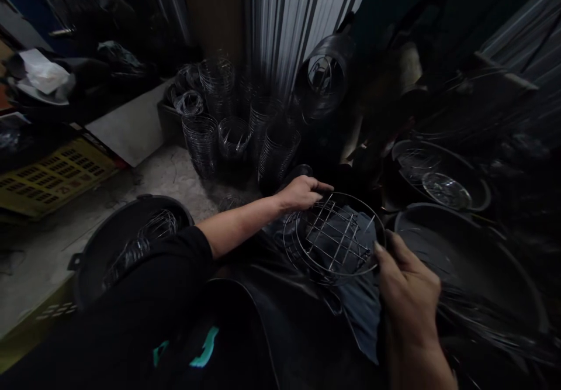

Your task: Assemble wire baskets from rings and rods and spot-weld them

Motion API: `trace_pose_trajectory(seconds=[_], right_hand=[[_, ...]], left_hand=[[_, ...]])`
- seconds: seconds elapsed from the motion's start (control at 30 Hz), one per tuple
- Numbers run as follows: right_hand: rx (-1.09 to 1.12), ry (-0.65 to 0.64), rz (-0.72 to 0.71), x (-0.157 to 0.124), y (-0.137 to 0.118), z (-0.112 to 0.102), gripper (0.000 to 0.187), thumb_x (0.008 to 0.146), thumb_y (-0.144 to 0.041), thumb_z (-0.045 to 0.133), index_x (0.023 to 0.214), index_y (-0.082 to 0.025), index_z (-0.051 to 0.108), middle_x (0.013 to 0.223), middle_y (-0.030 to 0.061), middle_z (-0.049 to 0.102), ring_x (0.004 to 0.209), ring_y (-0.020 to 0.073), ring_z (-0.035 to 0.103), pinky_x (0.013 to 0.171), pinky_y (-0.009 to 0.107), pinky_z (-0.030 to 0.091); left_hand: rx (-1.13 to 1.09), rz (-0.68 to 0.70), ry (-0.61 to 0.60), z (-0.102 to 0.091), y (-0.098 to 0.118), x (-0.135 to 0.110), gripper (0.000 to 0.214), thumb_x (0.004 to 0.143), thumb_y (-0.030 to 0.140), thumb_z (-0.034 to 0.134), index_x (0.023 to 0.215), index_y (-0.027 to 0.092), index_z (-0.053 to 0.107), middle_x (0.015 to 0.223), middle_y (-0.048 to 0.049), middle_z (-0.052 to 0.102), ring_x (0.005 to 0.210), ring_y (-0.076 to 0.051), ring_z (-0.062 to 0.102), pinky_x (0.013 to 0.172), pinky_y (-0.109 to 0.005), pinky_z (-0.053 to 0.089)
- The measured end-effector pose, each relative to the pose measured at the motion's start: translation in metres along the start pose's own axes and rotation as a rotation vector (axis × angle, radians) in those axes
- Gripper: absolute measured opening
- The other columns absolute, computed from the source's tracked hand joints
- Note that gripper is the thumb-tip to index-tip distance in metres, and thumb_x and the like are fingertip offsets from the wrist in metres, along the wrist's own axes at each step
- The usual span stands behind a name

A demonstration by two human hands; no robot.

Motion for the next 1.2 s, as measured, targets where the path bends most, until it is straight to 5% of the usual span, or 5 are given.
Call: trace_pose_trajectory(seconds=[0.27,0.67,0.93,1.07,1.2], right_hand=[[-0.531,-0.131,0.033,0.029,0.027,0.005,0.056,0.075,-0.044,0.049,0.117,-0.012,0.068,0.109,0.016,0.069,0.103,0.034,0.063,0.089,0.043,0.047],[-0.94,-0.245,0.175,-0.007,0.02,0.013,0.076,0.085,-0.071,0.03,0.145,-0.026,0.042,0.096,0.0145,0.069,0.088,0.0344,0.063,0.078,0.047,0.044],[-0.722,0.022,-0.18,-0.011,0.055,0.028,0.07,0.09,-0.053,0.025,0.134,-0.007,0.054,0.092,0.0168,0.063,0.096,0.033,0.054,0.084,0.047,0.039],[-0.544,0.166,-0.153,-0.016,0.066,0.029,0.072,0.084,-0.061,0.034,0.125,-0.01,0.063,0.099,0.0188,0.06,0.101,0.037,0.052,0.09,0.052,0.036],[-0.233,0.106,-0.039,-0.025,0.076,0.037,0.073,0.085,-0.059,0.037,0.138,-0.012,0.049,0.128,0.0165,0.054,0.119,0.0319,0.048,0.102,0.045,0.035]], left_hand=[[-0.127,0.02,-0.018,0.007,-0.028,0.016,0.072,0.064,-0.006,0.053,0.132,0.019,0.054,0.084,0.0018,0.068,0.059,-0.002,0.052,0.07,-0.018,0.045],[-0.496,-0.061,-0.065,0.009,-0.06,0.015,0.06,0.065,-0.009,0.059,0.119,0.016,0.064,0.094,-0.0061,0.074,0.097,-0.013,0.066,0.097,-0.03,0.044],[-0.531,-0.042,-0.006,0.009,-0.07,0.006,0.052,0.066,0.001,0.07,0.115,0.015,0.067,0.096,-0.007,0.073,0.092,-0.014,0.065,0.098,-0.034,0.043],[-0.507,-0.006,0.196,0.007,-0.074,-0.007,0.053,0.066,0.007,0.074,0.117,0.019,0.066,0.095,-0.0009,0.071,0.09,-0.009,0.06,0.1,-0.027,0.038],[-0.52,-0.058,0.268,0.014,-0.078,-0.019,0.041,0.07,0.017,0.074,0.11,0.015,0.07,0.081,0.0006,0.069,0.075,-0.007,0.058,0.09,-0.026,0.043]])
Point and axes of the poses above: each hand's wrist, its own x-axis towards the middle knuckle, its own z-axis out of the palm, y = z × x, the point moved 3 cm from there along x, towards the middle knuckle
